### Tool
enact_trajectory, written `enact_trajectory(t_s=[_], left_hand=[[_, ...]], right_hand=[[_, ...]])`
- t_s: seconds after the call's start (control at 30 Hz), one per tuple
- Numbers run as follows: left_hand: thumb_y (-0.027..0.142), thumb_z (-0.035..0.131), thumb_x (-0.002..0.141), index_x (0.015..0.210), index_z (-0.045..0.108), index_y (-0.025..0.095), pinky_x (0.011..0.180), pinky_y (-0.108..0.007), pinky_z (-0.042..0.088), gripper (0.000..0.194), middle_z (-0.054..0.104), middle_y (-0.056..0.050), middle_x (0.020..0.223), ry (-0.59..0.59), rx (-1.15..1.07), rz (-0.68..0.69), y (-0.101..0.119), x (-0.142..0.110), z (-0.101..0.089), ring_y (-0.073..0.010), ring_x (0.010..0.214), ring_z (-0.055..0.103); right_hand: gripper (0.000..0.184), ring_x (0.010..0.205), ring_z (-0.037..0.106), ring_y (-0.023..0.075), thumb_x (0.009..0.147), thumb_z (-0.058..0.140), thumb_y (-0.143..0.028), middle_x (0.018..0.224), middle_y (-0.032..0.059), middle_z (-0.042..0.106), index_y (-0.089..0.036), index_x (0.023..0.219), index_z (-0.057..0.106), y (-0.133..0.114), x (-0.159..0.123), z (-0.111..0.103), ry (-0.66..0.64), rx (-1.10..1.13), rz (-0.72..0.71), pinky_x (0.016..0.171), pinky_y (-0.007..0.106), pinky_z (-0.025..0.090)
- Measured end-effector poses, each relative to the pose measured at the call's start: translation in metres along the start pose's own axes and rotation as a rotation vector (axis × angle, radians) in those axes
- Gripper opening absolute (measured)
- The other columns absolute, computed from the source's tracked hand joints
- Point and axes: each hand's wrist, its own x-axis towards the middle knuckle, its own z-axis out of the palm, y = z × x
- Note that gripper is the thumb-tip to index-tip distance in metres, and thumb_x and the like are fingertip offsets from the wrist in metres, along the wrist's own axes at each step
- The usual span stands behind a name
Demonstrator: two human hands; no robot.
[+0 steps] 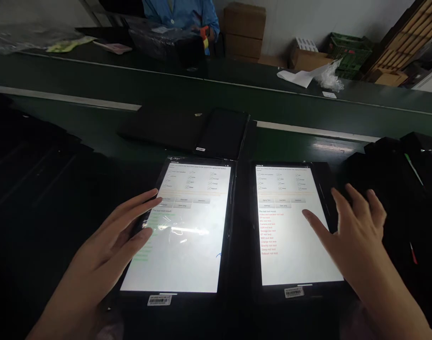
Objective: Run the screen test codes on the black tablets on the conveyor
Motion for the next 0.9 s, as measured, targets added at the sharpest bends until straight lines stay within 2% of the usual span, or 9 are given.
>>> enact_trajectory(t_s=[0.07,0.1,0.2,0.3,0.43,0.57,0.67,0.77,0.9], left_hand=[[0.058,0.066,0.103,0.137,0.078,0.041,0.076,-0.031,0.072,0.04,0.059,0.003,0.169,-0.013,-0.008,-0.023,0.001,-0.001,0.001,-0.0397,0.154,0.057],[0.059,0.066,0.103,0.137,0.078,0.041,0.071,-0.029,0.071,0.04,0.059,0.003,0.169,-0.019,-0.018,-0.026,0.002,-0.001,0.001,-0.0401,0.153,0.058],[0.061,0.066,0.103,0.138,0.078,0.041,0.066,-0.028,0.07,0.042,0.059,0.001,0.169,-0.042,-0.024,-0.033,0.002,-0.002,0.001,-0.0423,0.151,0.059],[0.063,0.065,0.103,0.14,0.077,0.043,0.066,-0.032,0.071,0.044,0.06,0.001,0.168,-0.043,-0.003,-0.05,0.001,-0.002,0.0,-0.044,0.15,0.06],[0.064,0.065,0.102,0.139,0.078,0.046,0.067,-0.034,0.072,0.043,0.061,0.001,0.167,-0.038,-0.008,-0.052,0.0,-0.001,-0.001,-0.0437,0.146,0.064],[0.065,0.066,0.101,0.139,0.077,0.046,0.063,-0.03,0.07,0.043,0.06,0.002,0.168,-0.044,-0.014,-0.061,-0.001,0.0,0.001,-0.0429,0.145,0.064],[0.064,0.068,0.101,0.137,0.079,0.045,0.064,-0.03,0.07,0.043,0.06,0.001,0.168,-0.033,-0.018,-0.05,-0.002,0.002,0.001,-0.0424,0.145,0.065],[0.065,0.068,0.1,0.135,0.08,0.044,0.076,-0.036,0.073,0.043,0.061,0.0,0.166,-0.023,-0.038,-0.043,-0.002,0.002,0.001,-0.0435,0.15,0.059],[0.066,0.068,0.1,0.135,0.08,0.043,0.098,-0.046,0.071,0.044,0.062,0.0,0.165,-0.012,-0.086,-0.034,0.0,-0.002,0.0,-0.043,0.155,0.054]], right_hand=[[0.117,0.163,0.031,0.053,0.076,0.025,-0.112,0.161,0.0239,0.056,-0.022,0.137,0.068,-0.004,0.01,0.006,-0.007,0.065,0.038,0.118,0.082,0.045],[0.12,0.164,0.03,0.0524,0.071,0.024,-0.115,0.16,0.0232,0.058,-0.023,0.133,0.07,-0.006,0.015,0.008,-0.009,0.111,0.047,0.119,0.081,0.045],[0.116,0.163,0.034,0.051,0.06,0.037,-0.119,0.159,0.0198,0.06,-0.027,0.121,0.072,-0.009,0.03,0.009,-0.031,0.241,0.046,0.114,0.077,0.052],[0.115,0.159,0.041,0.0515,0.05,0.047,-0.12,0.154,0.019,0.064,-0.029,0.116,0.072,-0.01,0.038,0.005,-0.073,0.347,0.073,0.114,0.078,0.051],[0.106,0.159,0.042,0.0484,0.054,0.054,-0.117,0.151,0.0164,0.067,-0.03,0.112,0.071,-0.009,0.038,0.008,-0.036,0.408,0.082,0.118,0.076,0.048],[0.09,0.158,0.044,0.0473,0.065,0.063,-0.106,0.153,0.0161,0.066,-0.029,0.113,0.07,-0.007,0.036,0.014,-0.053,0.398,0.064,0.112,0.071,0.054],[0.083,0.16,0.042,0.0447,0.073,0.062,-0.097,0.156,0.0165,0.064,-0.028,0.119,0.069,-0.012,0.03,0.01,-0.062,0.417,0.068,0.118,0.069,0.051],[0.089,0.164,0.038,0.0438,0.072,0.056,-0.099,0.157,0.0177,0.063,-0.027,0.121,0.071,-0.019,0.015,-0.002,-0.064,0.426,0.152,0.123,0.07,0.046],[0.096,0.162,0.04,0.0467,0.061,0.062,-0.102,0.162,0.0137,0.061,-0.033,0.127,0.072,-0.023,-0.009,-0.021,-0.16,0.444,0.305,0.118,0.076,0.05]])
